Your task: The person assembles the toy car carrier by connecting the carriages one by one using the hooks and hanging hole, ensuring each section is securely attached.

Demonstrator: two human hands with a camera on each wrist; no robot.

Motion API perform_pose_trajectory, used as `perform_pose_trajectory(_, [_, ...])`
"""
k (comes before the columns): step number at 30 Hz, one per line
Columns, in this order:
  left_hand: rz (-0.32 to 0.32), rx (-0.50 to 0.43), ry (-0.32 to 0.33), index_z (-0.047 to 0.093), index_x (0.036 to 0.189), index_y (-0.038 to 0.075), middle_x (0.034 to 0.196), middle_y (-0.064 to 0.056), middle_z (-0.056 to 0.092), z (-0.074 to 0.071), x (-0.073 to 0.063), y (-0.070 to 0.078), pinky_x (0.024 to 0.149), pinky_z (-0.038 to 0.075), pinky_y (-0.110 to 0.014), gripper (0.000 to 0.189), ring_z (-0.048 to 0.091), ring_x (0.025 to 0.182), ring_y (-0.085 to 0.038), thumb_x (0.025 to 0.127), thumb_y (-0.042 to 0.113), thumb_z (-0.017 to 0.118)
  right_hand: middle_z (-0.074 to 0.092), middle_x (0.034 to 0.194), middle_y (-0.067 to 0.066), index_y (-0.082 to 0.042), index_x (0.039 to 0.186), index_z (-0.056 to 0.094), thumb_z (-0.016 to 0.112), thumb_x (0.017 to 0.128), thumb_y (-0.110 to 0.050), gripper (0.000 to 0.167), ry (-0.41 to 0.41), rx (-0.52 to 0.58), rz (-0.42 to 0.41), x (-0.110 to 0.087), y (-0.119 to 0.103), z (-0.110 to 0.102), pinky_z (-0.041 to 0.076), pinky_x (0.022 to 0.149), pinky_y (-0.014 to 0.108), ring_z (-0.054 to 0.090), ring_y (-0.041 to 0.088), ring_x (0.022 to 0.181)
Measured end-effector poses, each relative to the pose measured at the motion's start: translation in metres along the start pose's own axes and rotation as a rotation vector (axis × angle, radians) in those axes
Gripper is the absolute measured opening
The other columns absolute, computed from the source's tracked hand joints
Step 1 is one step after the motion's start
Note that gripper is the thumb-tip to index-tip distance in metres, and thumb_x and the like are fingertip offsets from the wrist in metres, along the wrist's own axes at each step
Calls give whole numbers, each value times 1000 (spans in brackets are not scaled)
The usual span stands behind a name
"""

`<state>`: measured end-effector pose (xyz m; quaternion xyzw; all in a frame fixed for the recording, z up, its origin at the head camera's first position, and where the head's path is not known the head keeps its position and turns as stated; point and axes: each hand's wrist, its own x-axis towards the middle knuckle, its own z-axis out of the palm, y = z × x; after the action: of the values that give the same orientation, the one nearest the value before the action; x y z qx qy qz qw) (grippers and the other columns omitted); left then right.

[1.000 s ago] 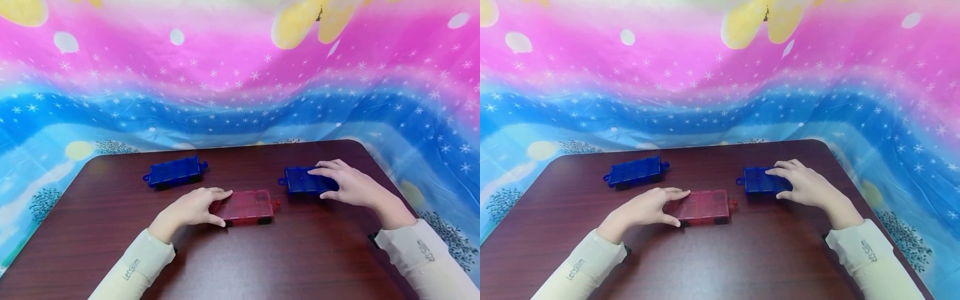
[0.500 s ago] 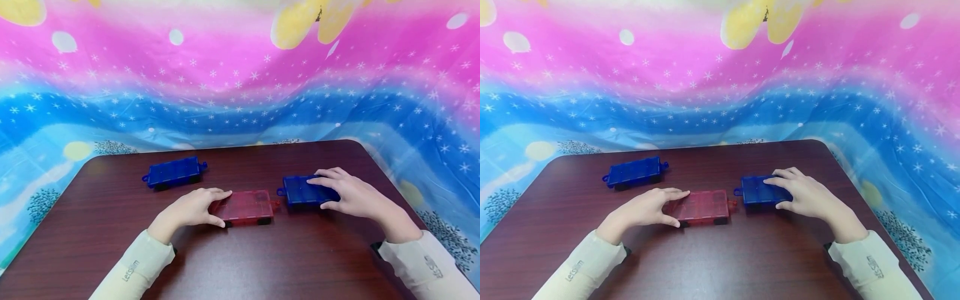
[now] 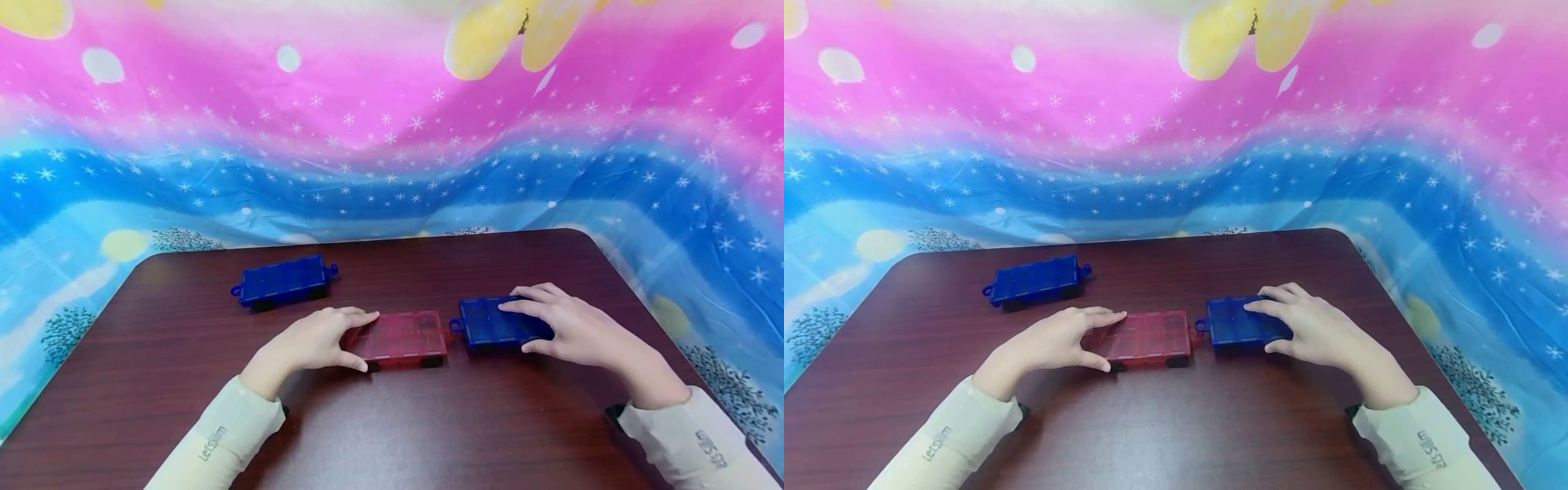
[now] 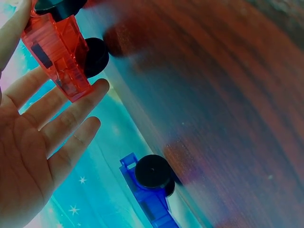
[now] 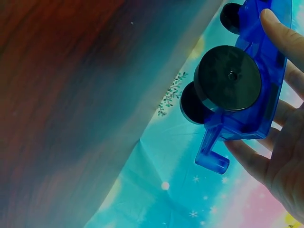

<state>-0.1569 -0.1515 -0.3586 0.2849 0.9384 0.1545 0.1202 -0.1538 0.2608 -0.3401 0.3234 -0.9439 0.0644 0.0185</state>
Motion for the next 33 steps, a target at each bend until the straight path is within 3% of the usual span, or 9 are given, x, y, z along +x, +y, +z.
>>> perform_pose_trajectory(17, [-20, 7, -4, 46, 150, 24, 152, -6, 49, 1, -1, 0, 110, 44, -49, 84, 50, 137, -28, 78, 52, 80, 53, 142, 11, -29, 136, 59, 83, 81, -31, 60, -70, 67, 44, -2, 5, 13, 53, 93, 55, 47, 32, 130])
perform_pose_trajectory(33, [3, 37, -15, 41, 153, 25, 154, -6, 46, 0, -5, -1, 111, 42, -52, 84, 47, 140, -29, 82, 55, 75, 50, 145, 9, -27, 139, 57, 82, 82, -28, 61, -89, 91, 45, -4, 6, 13, 52, 95, 55, 45, 34, 132])
